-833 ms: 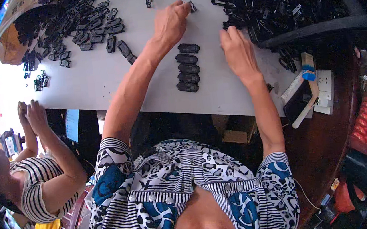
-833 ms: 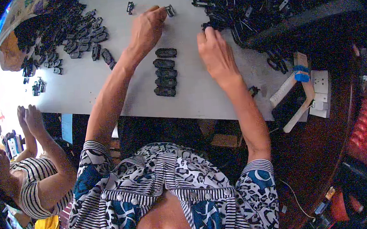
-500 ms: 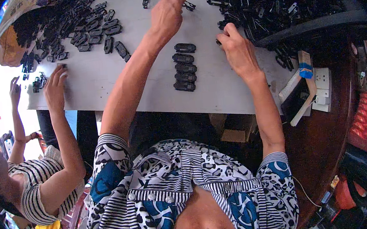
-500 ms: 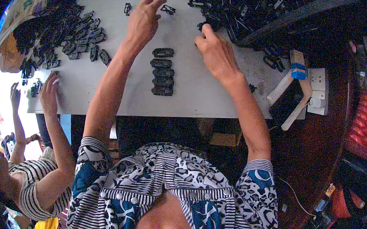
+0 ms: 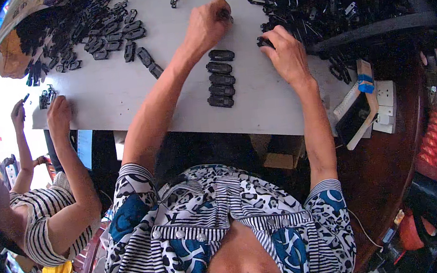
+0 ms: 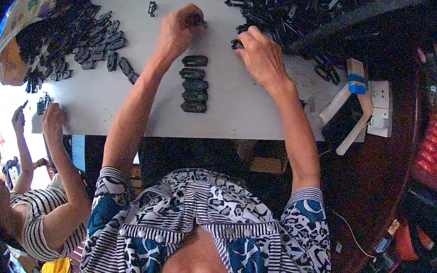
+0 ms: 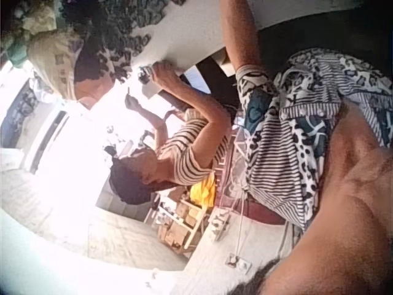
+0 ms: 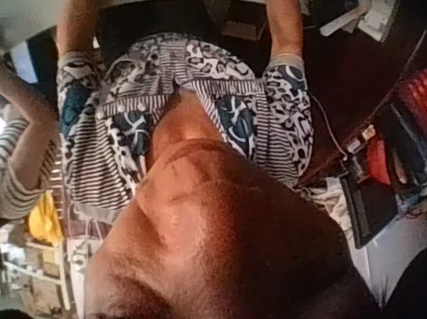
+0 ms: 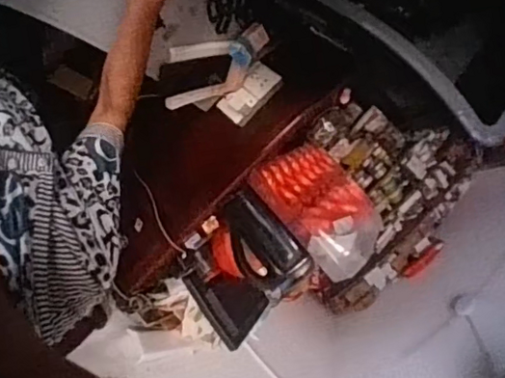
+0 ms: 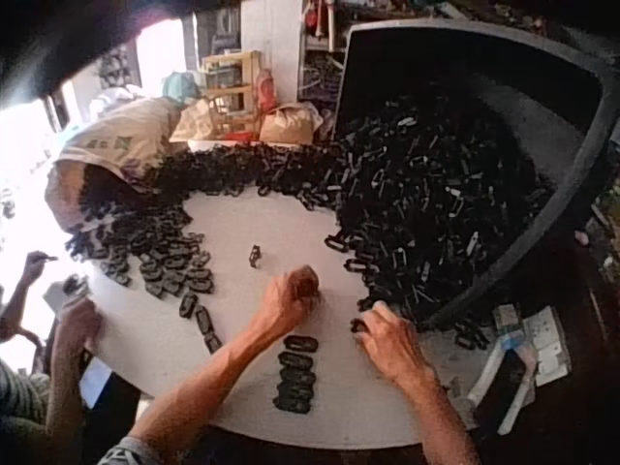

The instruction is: The person assembles small black plastic components by fitting pieces together by hand and arranges the assembled units in rows on the table.

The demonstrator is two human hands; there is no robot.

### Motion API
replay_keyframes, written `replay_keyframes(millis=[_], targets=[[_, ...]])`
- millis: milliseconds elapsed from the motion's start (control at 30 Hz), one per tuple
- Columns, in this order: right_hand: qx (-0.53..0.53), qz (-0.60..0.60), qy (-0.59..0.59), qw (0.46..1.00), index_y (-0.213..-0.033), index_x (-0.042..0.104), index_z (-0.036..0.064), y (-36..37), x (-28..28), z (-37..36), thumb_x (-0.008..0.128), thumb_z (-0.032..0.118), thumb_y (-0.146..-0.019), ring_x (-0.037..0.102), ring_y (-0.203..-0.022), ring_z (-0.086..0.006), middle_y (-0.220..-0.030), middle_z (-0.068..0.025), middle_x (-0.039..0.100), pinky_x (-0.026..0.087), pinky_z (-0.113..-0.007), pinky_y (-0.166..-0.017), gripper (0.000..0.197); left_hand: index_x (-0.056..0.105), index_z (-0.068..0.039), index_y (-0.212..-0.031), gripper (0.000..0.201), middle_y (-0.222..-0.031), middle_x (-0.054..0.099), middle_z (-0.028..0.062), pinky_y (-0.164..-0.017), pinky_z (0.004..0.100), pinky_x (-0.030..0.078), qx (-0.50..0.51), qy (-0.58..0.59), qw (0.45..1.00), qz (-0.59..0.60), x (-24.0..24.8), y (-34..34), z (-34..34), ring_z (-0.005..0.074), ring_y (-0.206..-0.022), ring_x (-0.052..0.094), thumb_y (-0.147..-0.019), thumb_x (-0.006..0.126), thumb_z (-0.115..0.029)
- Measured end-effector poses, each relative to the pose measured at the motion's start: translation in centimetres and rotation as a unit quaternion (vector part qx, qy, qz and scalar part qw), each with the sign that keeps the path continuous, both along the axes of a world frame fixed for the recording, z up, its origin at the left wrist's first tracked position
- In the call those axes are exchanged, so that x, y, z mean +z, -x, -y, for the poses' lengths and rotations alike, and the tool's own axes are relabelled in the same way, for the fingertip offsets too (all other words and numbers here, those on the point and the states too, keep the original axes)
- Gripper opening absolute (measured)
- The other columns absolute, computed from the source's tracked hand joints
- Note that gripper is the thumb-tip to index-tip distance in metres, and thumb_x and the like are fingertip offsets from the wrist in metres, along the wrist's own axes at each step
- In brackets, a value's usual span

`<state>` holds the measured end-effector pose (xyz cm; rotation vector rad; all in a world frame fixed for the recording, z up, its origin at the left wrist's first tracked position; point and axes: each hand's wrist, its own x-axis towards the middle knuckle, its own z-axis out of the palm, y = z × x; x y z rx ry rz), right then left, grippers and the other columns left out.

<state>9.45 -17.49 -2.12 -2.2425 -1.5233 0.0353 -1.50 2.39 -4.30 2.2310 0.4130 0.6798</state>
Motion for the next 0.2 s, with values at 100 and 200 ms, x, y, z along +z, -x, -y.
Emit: replay_keyframes(millis=[100,200], targets=[[0.000,-0.007,-0.030,1.000,-0.099,0.062,0.0026,0.6,0.3,-1.1,0.071,0.017,-0.081,0.062,-0.089,-0.0363,-0.099,-0.0148,0.058,0.050,-0.044,-0.074,0.024,0.070,-0.009,-0.095,0.025,-0.093,0.065,0.0130,-0.083,0.0398,0.049,0.022,-0.083,0.996,-0.020,0.0,1.5,0.8,0.0314,-0.093,0.062,-0.071,0.075,-0.013],[0.019,-0.025,-0.055,0.998,-0.102,0.061,0.0048,1.0,0.2,-3.0,0.069,0.021,-0.084,0.063,-0.091,-0.0359,-0.102,-0.0154,0.059,0.051,-0.043,-0.075,0.025,0.073,-0.015,-0.104,0.035,-0.103,0.065,0.0128,-0.093,0.0394,0.045,0.062,-0.144,0.984,-0.087,0.3,2.4,1.1,0.0278,-0.109,0.057,-0.070,0.078,-0.019]])
